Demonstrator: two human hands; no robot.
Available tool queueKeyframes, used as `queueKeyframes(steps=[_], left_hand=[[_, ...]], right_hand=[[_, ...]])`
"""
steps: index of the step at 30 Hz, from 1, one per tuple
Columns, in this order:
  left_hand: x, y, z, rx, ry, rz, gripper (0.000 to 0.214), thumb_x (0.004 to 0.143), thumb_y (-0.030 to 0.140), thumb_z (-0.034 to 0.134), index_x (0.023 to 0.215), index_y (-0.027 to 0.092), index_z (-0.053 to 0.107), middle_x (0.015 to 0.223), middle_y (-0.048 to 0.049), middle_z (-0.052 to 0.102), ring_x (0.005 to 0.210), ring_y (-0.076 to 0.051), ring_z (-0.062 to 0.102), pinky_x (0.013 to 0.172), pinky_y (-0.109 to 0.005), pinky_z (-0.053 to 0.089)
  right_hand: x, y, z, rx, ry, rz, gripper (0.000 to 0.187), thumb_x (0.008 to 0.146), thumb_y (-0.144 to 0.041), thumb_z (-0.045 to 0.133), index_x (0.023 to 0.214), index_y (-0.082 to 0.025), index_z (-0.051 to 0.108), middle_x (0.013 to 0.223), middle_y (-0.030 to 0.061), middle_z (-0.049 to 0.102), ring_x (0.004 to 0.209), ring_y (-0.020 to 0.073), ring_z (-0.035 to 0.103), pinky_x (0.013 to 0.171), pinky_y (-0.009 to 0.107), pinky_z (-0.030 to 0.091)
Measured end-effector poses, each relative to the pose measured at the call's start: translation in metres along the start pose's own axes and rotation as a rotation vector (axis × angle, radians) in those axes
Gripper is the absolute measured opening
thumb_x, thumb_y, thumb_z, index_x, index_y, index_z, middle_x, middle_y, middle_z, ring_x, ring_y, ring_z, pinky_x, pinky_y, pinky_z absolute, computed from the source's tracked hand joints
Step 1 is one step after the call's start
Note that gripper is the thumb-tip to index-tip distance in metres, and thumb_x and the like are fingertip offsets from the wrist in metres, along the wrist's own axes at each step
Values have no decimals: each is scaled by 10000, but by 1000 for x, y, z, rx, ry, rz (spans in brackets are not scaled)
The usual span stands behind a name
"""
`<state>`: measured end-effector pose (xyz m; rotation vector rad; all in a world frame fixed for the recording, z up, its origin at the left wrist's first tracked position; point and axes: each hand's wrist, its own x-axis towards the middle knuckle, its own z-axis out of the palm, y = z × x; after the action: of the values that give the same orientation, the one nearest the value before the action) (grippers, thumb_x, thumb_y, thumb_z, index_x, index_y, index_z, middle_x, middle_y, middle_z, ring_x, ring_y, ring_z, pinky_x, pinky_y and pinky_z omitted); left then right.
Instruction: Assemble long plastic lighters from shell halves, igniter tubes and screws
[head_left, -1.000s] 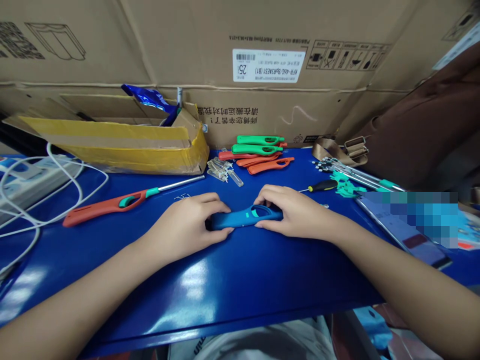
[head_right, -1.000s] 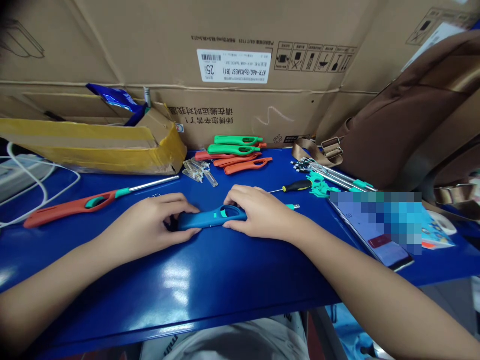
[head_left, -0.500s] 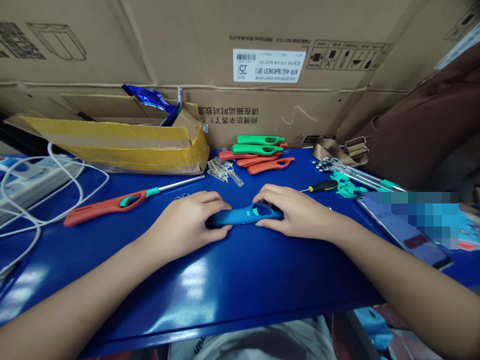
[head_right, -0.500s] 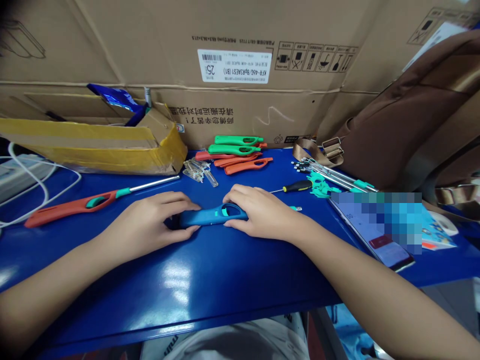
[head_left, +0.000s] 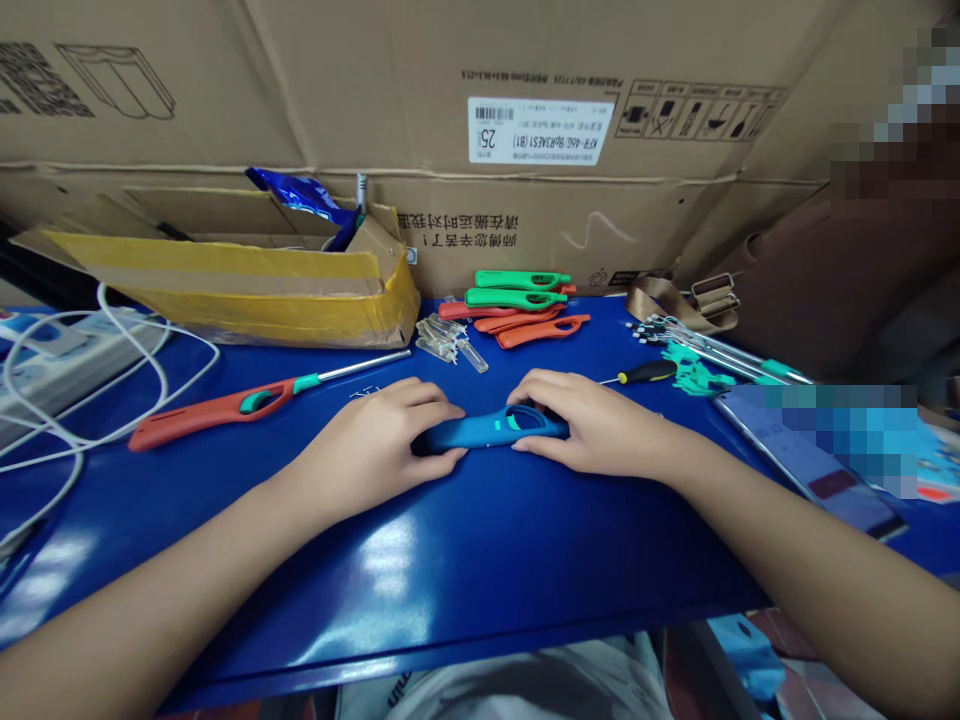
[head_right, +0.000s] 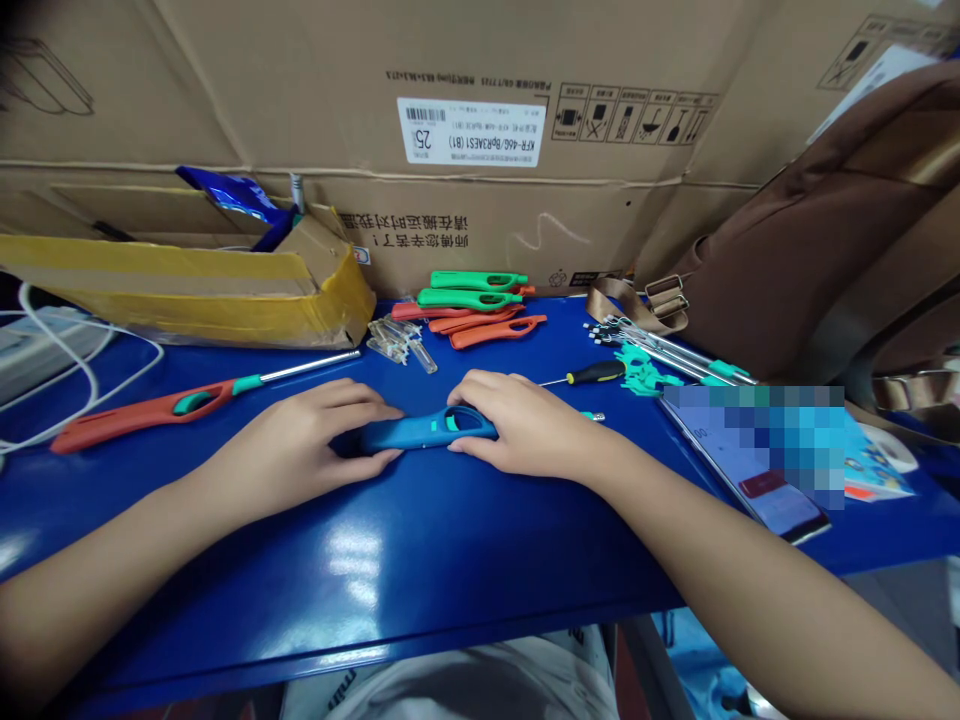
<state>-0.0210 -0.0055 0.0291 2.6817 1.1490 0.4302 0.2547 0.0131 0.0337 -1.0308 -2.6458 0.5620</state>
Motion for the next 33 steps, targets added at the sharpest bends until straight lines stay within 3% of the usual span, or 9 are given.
queueKeyframes(steps=[16,33], left_hand=[[0,2,0,9,40,22,326,992,378,567,1202,175,710,1107,-108,712,1025,-261,674,906,-402,565],[1,1,0,-47,-2,16,305,969,378,609,1191,203,721,1102,-89,712,1022,-251,671,911,-395,558]], right_hand=[[-1,-1,0,-4,24,9,299,926,-316,693,1190,-205,606,1188,92,666,1062,258,632,907,393,493],[0,0,1,-7,0,22,272,907,-297,710,1143,-204,612,1175,95,634,1045,254,607,894,394,477]])
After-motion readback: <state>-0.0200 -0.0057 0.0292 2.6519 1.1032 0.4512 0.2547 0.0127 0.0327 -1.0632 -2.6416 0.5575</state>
